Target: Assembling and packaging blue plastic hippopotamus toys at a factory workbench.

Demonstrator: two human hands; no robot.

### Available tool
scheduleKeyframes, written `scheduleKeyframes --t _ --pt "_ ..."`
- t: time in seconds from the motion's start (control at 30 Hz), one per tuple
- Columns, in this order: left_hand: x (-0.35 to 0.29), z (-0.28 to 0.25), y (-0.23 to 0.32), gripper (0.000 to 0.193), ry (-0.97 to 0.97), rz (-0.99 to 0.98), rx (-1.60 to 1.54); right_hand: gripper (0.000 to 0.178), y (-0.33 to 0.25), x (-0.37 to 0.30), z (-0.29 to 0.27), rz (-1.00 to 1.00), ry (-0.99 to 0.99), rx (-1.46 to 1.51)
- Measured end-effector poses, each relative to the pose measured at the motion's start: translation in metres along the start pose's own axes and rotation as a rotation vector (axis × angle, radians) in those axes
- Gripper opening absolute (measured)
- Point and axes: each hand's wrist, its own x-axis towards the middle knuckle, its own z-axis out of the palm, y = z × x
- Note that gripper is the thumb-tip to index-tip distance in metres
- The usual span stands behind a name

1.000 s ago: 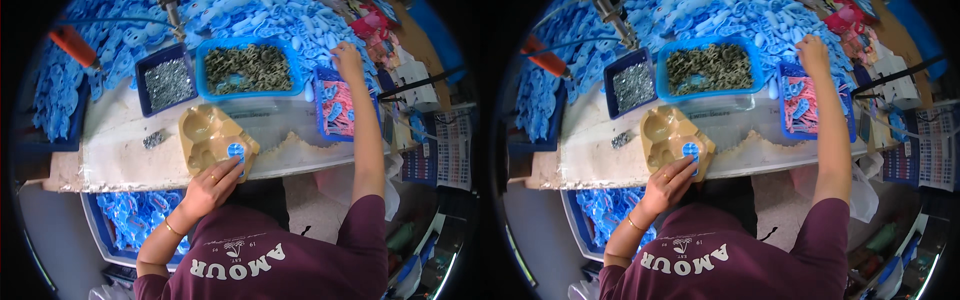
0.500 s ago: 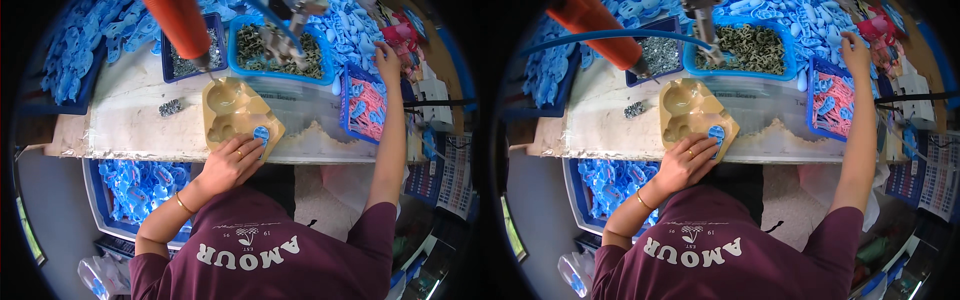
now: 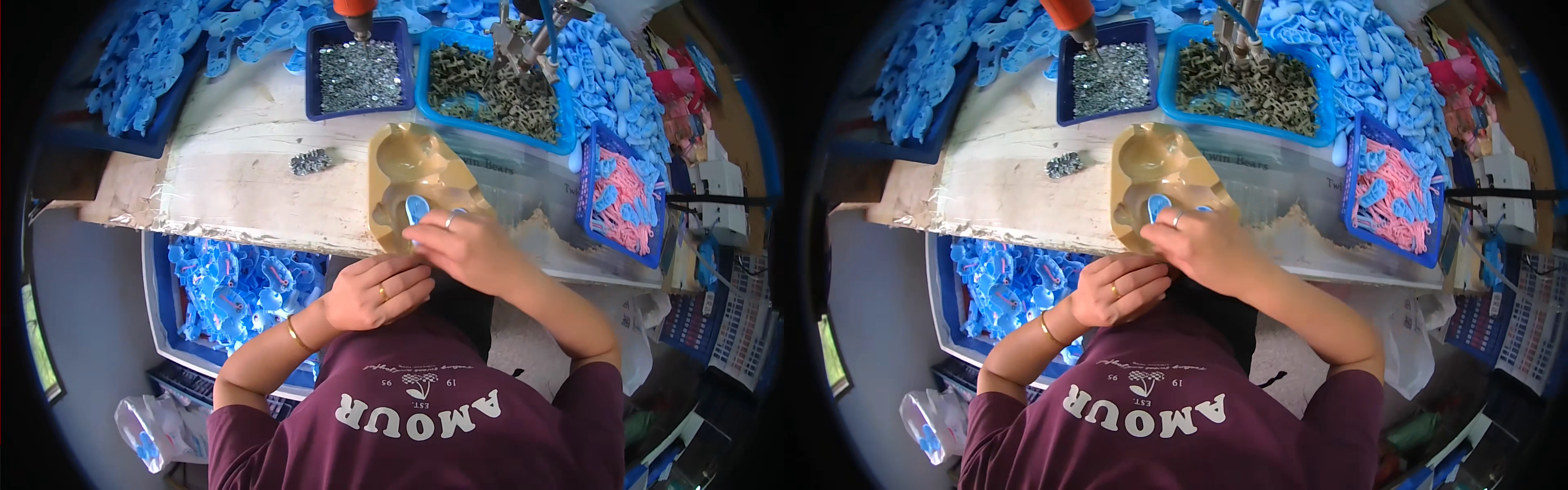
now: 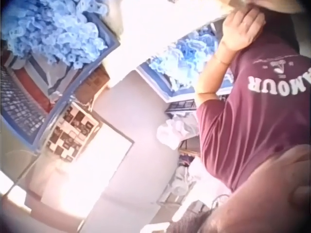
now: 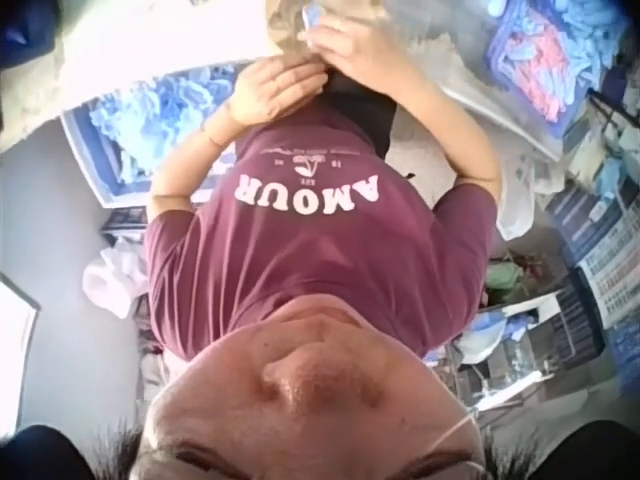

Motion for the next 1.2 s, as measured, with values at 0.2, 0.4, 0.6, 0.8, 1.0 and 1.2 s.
scheduleKeyframes --t 0.2,0.4,0.6,0.8,1.0,1.2 --pt "-0.016 -0.044 -0.059 0.024 0.166 -0.235 0.124 0.023 -0.009 0.010 -0.003 -0.026 -0.031 0.084" --pt "0.001 -0.087 -0.236 0.026 0.249 -0.542 0.555 0.013 -0.006 0.015 -0.018 0.194 0.055 0.126" --pt "-0.004 -0.098 -0.338 0.032 0.072 -0.631 0.604 0.012 -0.008 0.016 -0.013 0.164 -0.024 0.061" --pt "-0.005 -0.119 -0.280 0.025 0.128 -0.750 0.710 0.011 -0.003 0.011 -0.016 0.250 0.030 0.159" --pt "-0.070 -0.132 -0.186 0.034 0.691 -0.953 -0.877 0.025 -0.024 0.028 -0.002 0.222 -0.030 0.286" --pt "-0.047 -0.063 -0.063 0.063 0.461 -1.097 -1.499 0.060 -0.047 0.064 0.036 0.120 0.242 0.730"
